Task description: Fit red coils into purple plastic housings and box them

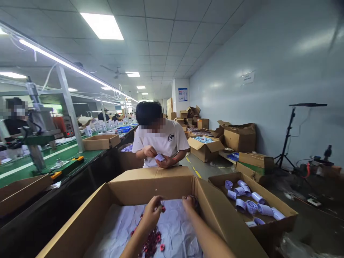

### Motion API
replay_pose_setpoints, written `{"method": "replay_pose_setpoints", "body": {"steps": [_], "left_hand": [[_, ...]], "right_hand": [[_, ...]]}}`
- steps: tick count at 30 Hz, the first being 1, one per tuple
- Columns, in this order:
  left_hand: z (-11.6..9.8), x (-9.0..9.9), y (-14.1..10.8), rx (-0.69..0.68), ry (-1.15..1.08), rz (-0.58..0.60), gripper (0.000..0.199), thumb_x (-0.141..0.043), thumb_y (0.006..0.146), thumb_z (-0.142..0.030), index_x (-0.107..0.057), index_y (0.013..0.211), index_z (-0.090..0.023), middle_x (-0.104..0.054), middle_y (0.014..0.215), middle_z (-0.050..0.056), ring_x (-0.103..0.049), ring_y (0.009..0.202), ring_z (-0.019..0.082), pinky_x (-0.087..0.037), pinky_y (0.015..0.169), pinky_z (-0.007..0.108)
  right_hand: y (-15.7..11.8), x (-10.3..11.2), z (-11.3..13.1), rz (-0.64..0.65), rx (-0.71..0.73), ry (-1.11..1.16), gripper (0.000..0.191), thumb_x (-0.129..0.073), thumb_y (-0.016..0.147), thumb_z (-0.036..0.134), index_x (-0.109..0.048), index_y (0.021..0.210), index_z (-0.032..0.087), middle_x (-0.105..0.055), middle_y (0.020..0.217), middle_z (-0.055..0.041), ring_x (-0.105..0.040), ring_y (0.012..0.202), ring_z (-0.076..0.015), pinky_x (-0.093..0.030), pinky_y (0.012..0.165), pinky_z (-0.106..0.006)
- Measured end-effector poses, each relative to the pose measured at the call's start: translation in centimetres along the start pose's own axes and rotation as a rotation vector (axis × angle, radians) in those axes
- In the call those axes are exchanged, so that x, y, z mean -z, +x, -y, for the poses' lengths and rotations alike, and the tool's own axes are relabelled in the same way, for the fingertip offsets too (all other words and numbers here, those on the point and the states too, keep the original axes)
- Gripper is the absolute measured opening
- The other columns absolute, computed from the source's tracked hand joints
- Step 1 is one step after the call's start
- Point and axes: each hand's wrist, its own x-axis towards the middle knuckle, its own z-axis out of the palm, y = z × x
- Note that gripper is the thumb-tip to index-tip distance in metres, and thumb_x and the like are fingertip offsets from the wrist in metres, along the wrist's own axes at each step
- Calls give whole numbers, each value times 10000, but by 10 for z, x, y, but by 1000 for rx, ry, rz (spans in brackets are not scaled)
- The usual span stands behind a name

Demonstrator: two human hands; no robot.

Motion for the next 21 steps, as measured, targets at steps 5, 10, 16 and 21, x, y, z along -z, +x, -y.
{"method": "replay_pose_setpoints", "body": {"steps": [5,10,16,21], "left_hand": [[-21,-3,-7,229,-457,-3,494,-754,557,-415,-561,943,-174,-565,690,-10,-601,671,154,-528,633,327],[-33,1,-14,264,-585,-43,470,-813,538,-335,-601,913,-146,-587,674,-10,-607,620,130,-527,627,293],[-24,1,-13,323,-555,-140,435,-823,552,-282,-628,912,-137,-607,667,-18,-554,512,77,-480,558,230],[-25,-2,-20,323,-502,-101,491,-837,549,-316,-631,952,-127,-631,692,12,-585,531,101,-459,541,217]], "right_hand": [[-16,11,26,219,69,5,267,-537,861,277,-604,639,145,-586,615,14,-563,609,-132,-436,580,-255],[-55,21,61,404,303,104,336,-507,802,309,-560,506,159,-473,462,47,-460,518,-121,-324,519,-235],[-103,41,68,420,567,113,165,-629,716,301,-696,755,155,-637,777,-45,-557,752,-184,-422,705,-266],[-120,47,62,347,678,40,148,-586,748,203,-708,830,182,-654,861,-84,-605,821,-212,-458,745,-284]]}}
